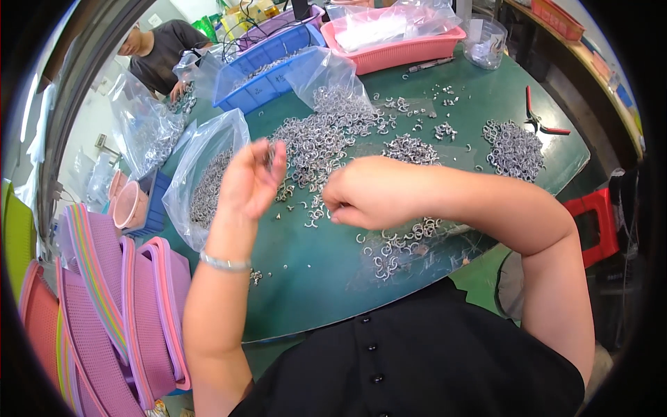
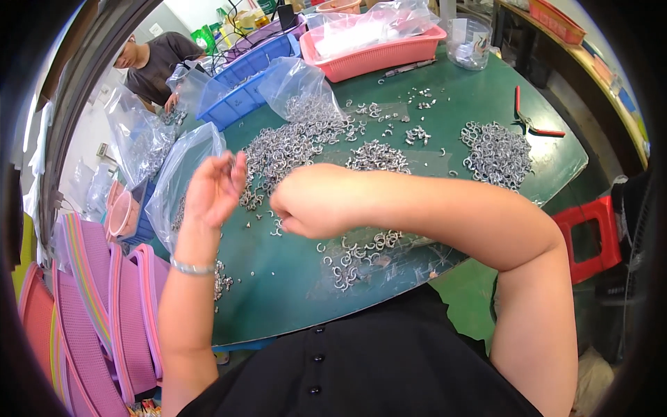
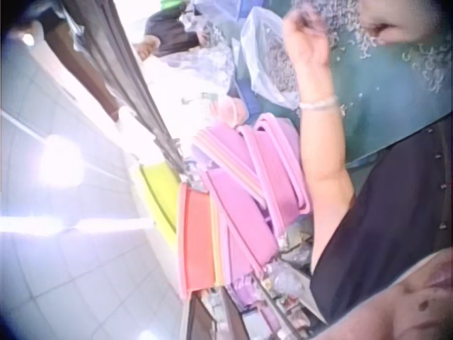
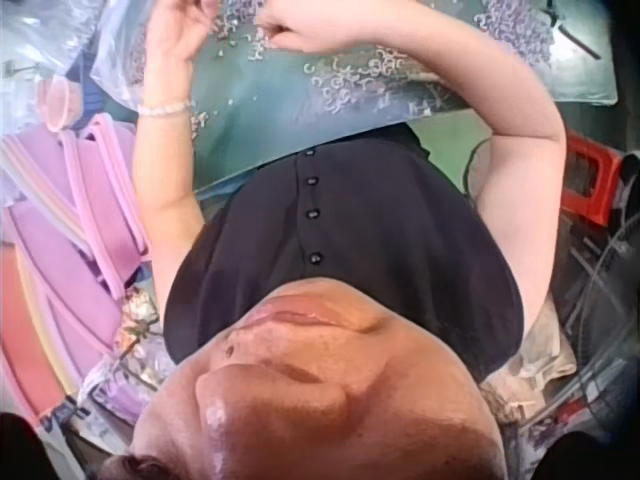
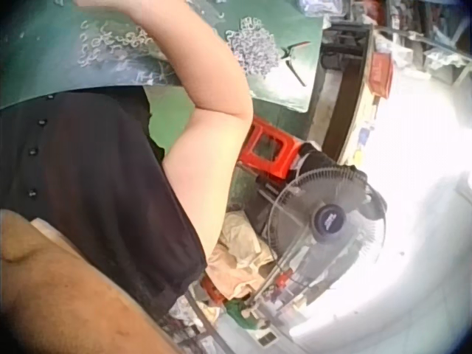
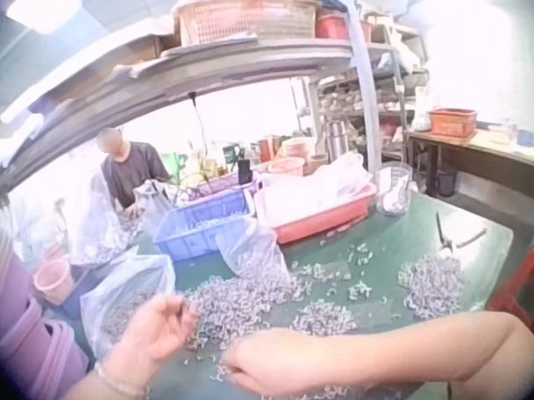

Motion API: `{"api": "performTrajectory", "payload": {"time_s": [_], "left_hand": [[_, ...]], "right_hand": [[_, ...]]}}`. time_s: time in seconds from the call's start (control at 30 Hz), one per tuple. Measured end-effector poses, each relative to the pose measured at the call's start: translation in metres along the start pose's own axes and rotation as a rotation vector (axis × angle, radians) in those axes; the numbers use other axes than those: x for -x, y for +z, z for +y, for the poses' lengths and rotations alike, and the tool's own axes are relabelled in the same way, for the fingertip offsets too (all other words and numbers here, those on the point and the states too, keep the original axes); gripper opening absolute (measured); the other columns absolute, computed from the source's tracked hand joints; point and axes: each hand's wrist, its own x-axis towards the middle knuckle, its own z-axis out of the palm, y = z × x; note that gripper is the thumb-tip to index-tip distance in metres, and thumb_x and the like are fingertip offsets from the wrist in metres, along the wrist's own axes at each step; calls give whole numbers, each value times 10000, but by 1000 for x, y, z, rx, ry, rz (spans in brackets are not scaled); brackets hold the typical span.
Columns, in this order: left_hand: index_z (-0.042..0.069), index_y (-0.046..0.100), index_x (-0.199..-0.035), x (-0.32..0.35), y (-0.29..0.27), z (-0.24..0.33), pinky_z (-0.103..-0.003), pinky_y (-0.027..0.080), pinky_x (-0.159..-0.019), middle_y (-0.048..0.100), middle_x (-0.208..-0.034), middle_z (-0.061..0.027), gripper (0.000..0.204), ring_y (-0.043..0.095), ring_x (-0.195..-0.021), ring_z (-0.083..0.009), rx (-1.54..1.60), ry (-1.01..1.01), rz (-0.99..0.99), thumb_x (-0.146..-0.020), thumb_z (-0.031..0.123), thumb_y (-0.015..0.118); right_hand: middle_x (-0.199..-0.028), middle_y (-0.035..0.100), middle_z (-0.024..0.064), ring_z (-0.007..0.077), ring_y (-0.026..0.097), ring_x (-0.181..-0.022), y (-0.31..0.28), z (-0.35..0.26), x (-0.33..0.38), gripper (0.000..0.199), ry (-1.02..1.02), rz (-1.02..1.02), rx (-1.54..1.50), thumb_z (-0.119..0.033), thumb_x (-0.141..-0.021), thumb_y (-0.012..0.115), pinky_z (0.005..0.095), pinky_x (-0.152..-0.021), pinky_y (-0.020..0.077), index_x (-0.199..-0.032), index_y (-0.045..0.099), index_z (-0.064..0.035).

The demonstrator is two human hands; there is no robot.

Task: The person picks up and connects small silver-colored metal rings and clips together by hand, sorting them on a green work mat.

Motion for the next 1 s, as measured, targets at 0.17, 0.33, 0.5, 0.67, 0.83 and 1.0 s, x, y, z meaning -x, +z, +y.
{"api": "performTrajectory", "payload": {"time_s": [0.17, 0.33, 0.5, 0.67, 0.83, 1.0], "left_hand": [[-104, 465, -955, -94, 38, 60, -331, 544, -738, 511, -981, -191, 202, 551, -856, -292, -102, 75, -58, -883, 85, 455], [-142, 469, -1015, -152, 80, 69, -346, 522, -820, 493, -1041, -192, 194, 539, -923, -291, -517, 166, 138, -876, -9, 452], [-141, 484, -1034, -174, 95, 56, -380, 529, -835, 508, -1030, -177, 202, 548, -933, -273, -702, 28, 181, -863, -42, 441], [-99, 516, -1061, -181, 104, 42, -424, 515, -832, 555, -1030, -171, 235, 571, -927, -256, -883, -96, 131, -891, 30, 418], [94, 537, -1213, -180, 116, 34, -534, 263, -1005, 584, -1141, -36, 349, 458, -1131, -202, -1076, -175, 44, -932, 146, 338], [120, 604, -1122, -196, 93, 49, -417, 286, -961, 617, -1098, -1, 301, 526, -1014, -162, -1222, -74, 15, -927, 226, 401]], "right_hand": [[-777, 575, 106, 297, 574, -796, 9, 7, 30, 138, -50, 49, 3, -176, -793, 584, 397, -674, 466, -788, 574, -38], [-743, 546, 83, 279, 561, -767, 11, 17, 38, 107, -135, 230, 33, -152, -795, 583, 386, -649, 461, -779, 564, -48], [-727, 529, 77, 272, 551, -736, 9, 29, 40, 95, -113, 431, 200, -128, -771, 598, 378, -631, 460, -755, 553, -46], [-716, 523, 72, 264, 555, -729, 15, 35, 36, 108, -124, 391, 262, -123, -753, 604, 376, -627, 467, -724, 538, -42], [-708, 520, 74, 265, 560, -726, 13, 36, 37, 98, -102, 352, 281, -117, -739, 593, 380, -626, 471, -710, 533, -44], [-789, 577, 128, 325, 575, -791, 5, 45, 34, 90, 7, 402, 244, -104, -770, 532, 417, -692, 472, -798, 580, -33]]}}
